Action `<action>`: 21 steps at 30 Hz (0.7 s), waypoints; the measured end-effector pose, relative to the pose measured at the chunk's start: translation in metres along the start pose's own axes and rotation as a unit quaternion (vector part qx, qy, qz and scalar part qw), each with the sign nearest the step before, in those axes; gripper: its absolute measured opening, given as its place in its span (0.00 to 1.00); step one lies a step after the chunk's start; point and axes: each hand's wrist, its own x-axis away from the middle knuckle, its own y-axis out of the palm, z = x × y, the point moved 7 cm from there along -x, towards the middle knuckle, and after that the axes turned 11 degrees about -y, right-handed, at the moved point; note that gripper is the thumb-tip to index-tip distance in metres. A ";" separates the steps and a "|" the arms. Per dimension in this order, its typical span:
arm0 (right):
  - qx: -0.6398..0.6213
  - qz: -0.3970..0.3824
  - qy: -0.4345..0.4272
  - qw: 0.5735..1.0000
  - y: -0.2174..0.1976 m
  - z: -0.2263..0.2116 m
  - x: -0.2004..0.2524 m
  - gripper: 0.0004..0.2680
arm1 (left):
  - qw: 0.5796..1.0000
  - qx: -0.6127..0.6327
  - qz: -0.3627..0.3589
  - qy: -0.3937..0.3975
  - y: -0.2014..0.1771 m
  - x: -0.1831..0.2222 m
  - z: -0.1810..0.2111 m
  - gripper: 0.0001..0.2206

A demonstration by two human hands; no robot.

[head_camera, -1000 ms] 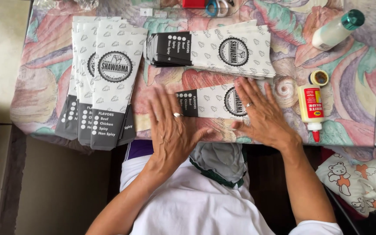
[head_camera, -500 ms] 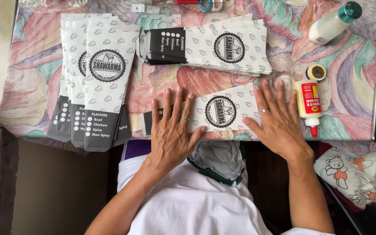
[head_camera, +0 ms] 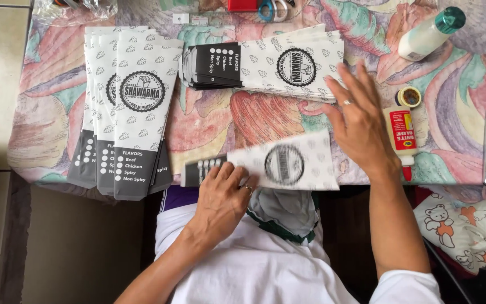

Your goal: The person applies glue to the edges of printed paper sleeves and folds them to form flat packaging.

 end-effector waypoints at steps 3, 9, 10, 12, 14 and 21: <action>-0.035 -0.056 -0.035 0.997 0.022 0.001 -0.020 0.19 | 0.974 0.197 -0.051 -0.098 -0.053 -0.021 -0.011 0.06; 0.045 0.009 -0.115 0.992 0.034 -0.003 -0.017 0.14 | 0.918 0.138 0.089 -0.362 -0.130 -0.040 -0.132 0.23; 0.045 0.009 -0.116 0.992 0.029 -0.011 -0.011 0.14 | 0.918 0.137 0.090 -0.362 -0.125 -0.037 -0.150 0.23; 0.052 0.074 -0.127 0.988 0.010 -0.029 0.005 0.09 | 0.920 -0.016 0.160 -0.356 -0.127 -0.028 -0.181 0.17; 0.036 0.073 -0.134 0.988 0.004 -0.041 0.026 0.11 | 0.908 -0.142 0.126 -0.373 -0.107 -0.023 -0.203 0.19; -0.013 -0.056 -0.079 0.995 -0.006 -0.041 0.072 0.24 | 0.999 -0.048 0.007 -0.024 -0.045 -0.052 -0.088 0.17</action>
